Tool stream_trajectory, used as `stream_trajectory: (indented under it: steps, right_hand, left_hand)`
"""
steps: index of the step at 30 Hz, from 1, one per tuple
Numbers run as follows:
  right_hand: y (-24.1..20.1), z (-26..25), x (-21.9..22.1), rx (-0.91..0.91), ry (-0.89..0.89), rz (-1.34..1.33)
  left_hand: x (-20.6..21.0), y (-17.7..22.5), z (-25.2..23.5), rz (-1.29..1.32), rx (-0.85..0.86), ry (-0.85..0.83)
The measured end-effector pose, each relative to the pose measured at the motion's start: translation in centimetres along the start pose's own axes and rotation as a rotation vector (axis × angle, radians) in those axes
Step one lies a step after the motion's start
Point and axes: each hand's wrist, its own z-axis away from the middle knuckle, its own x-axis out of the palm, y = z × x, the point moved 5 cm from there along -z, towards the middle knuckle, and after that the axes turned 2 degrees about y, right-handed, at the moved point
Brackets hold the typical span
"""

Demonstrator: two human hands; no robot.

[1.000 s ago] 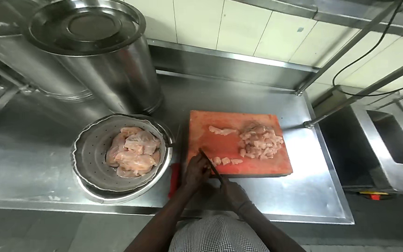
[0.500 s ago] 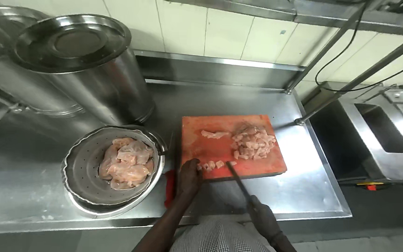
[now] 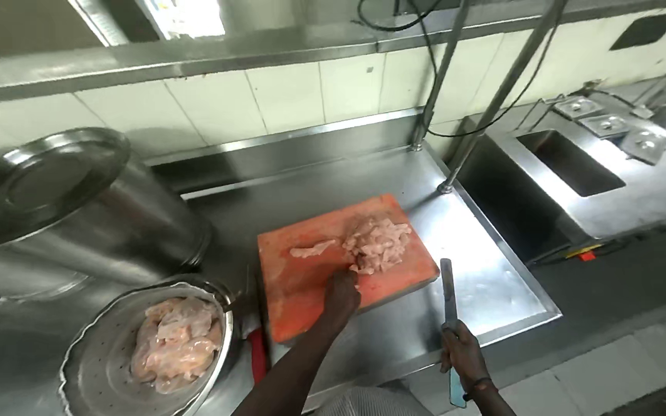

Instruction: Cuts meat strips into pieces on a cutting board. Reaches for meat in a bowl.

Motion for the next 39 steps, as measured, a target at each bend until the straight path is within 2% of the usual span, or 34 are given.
stream_trajectory:
  steps: [4, 7, 13, 18, 27, 33, 37, 39]
  right_hand:
    - [0.2, -0.2, -0.2, 0.002, -0.031, -0.039]
    - [0.4, -0.4, -0.3, -0.002, -0.063, -0.052]
    - [0.4, -0.3, -0.4, 0.004, -0.093, -0.038]
    - [0.3, -0.3, -0.4, -0.004, -0.096, -0.031]
    - [0.6, -0.4, -0.5, 0.001, -0.107, -0.021]
    - [0.5, -0.4, -0.5, -0.001, -0.111, -0.025]
    - [0.4, -0.3, -0.5, -0.002, -0.109, -0.014]
    - [0.3, -0.3, -0.5, 0.002, -0.101, -0.016]
  left_hand:
    - [0.5, 1.3, -2.5, -0.168, -0.011, -0.179]
    - [-1.3, 2.8, -3.3, -0.147, -0.032, -0.193]
    - [-6.4, 6.7, -5.9, -0.08, 0.034, -0.009]
    - [-6.8, 5.6, -7.8, -0.088, 0.084, 0.066]
    - [-7.1, 5.3, -8.3, 0.049, 0.326, 0.226]
    - [-7.5, 4.2, -8.5, 0.14, 0.392, 0.213]
    - [-9.0, 1.5, -9.1, 0.248, 0.258, 0.17]
    - [-9.8, -1.3, -9.0, 0.115, 0.098, 0.21]
